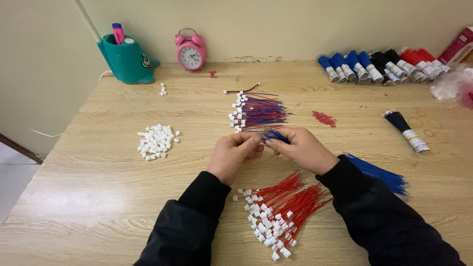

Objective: Assemble small electronic wire connectors by hand

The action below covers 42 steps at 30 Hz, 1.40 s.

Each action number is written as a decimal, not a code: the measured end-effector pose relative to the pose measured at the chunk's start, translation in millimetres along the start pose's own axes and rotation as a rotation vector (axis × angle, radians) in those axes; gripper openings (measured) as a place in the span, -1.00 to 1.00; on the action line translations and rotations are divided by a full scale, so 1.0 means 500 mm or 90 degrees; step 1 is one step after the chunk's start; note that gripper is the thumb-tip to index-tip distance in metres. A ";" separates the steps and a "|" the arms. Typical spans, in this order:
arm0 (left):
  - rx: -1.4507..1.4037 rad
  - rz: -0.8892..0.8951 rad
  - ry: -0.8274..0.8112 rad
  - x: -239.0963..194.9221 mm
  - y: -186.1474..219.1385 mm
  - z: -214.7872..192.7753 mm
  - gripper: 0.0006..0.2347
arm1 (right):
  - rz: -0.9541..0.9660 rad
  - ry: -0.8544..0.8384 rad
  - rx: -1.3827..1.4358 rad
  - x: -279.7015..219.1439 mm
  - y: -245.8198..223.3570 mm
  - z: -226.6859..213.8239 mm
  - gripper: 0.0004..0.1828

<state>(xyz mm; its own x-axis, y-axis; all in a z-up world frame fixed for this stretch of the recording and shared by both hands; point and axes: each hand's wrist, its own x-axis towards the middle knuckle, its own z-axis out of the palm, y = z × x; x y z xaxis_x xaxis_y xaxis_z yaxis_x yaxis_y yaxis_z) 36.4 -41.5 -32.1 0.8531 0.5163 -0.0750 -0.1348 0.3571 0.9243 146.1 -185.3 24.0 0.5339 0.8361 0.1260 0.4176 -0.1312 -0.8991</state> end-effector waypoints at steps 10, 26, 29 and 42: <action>-0.045 0.032 -0.031 0.010 -0.028 -0.009 -0.85 | 0.020 0.045 0.135 -0.016 -0.047 0.022 -0.91; -0.144 0.038 -0.017 -0.004 -0.020 -0.005 -0.82 | 0.038 0.083 0.128 -0.003 0.011 0.019 -0.91; -0.162 0.026 -0.020 -0.009 -0.011 0.000 -0.79 | 0.036 0.086 0.108 -0.002 0.011 0.018 -0.91; -0.217 -0.011 -0.043 -0.014 -0.011 -0.003 -0.76 | 0.016 0.082 0.073 -0.018 -0.052 0.010 -0.99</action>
<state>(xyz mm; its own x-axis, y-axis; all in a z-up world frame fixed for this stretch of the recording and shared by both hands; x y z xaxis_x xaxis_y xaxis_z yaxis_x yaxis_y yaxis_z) 30.5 -46.1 -37.2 0.8870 0.4586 -0.0540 -0.2706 0.6110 0.7439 126.6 -186.7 44.0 0.6365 0.7568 0.1490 0.3207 -0.0839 -0.9435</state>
